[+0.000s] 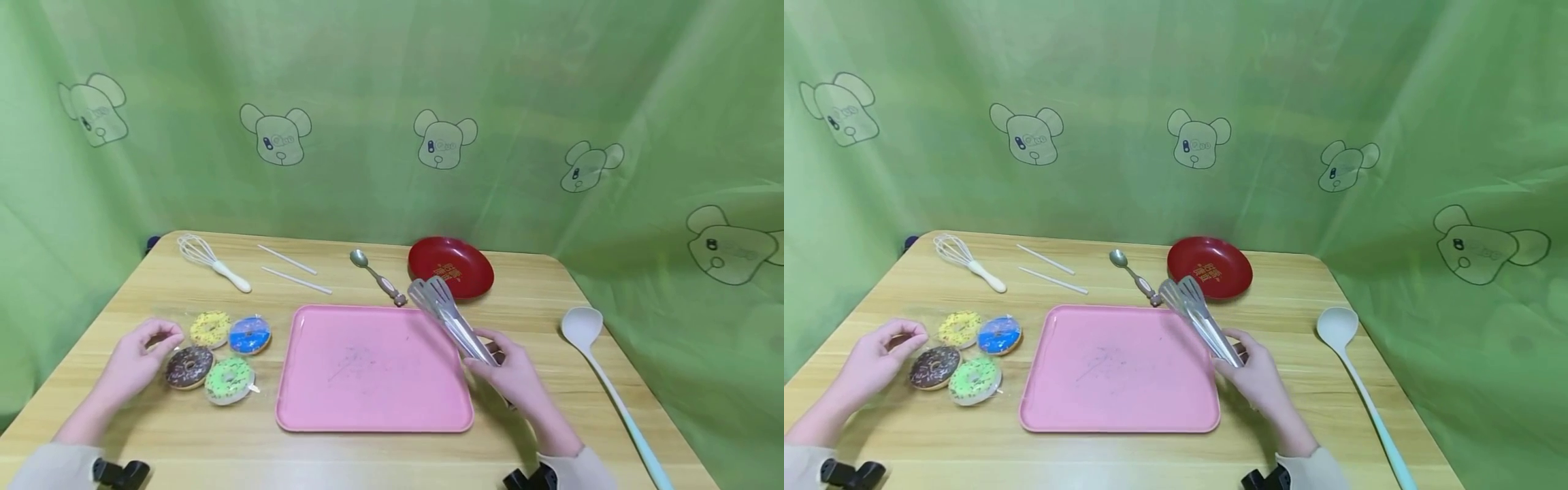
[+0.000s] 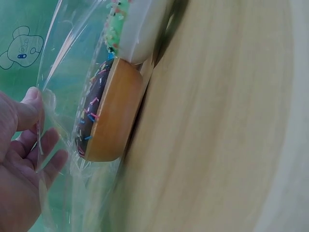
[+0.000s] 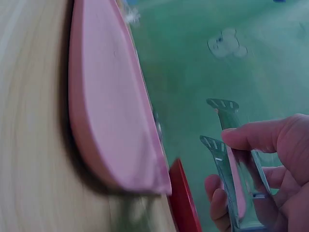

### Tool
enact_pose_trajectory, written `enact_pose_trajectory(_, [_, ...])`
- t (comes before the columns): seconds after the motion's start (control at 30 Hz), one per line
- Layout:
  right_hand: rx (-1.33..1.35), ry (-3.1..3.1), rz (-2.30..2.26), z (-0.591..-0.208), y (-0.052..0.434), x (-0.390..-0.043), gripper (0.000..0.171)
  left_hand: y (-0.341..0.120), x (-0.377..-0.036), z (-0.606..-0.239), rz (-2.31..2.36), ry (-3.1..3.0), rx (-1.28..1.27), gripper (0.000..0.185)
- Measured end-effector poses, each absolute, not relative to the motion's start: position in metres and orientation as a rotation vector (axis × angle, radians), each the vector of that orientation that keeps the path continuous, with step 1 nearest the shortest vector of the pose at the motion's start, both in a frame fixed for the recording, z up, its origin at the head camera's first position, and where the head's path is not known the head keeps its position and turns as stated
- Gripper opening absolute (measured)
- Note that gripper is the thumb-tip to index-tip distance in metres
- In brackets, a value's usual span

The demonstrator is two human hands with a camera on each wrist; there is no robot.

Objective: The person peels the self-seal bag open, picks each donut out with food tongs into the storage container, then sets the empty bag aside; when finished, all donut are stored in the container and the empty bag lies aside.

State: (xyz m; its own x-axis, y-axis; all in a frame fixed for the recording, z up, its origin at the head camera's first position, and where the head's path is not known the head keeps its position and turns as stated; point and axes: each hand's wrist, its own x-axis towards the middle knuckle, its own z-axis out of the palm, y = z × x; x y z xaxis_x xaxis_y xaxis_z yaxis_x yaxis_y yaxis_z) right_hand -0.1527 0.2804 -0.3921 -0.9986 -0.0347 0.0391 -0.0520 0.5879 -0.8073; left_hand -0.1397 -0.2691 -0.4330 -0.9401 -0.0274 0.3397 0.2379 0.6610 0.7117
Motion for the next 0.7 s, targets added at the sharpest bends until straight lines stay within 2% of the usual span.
enact_pose_trajectory(0.3, [0.224, -2.814, 1.538, -0.399, 0.232, -0.154, 0.05, -0.269, -0.139, -0.435, -1.157, -2.569, -0.156, 0.015])
enact_pose_trajectory(0.7, [0.637, -2.935, 1.597, -0.399, 0.159, -0.15, 0.045, -0.269, -0.139, -0.436, -1.164, -2.544, -0.147, 0.014])
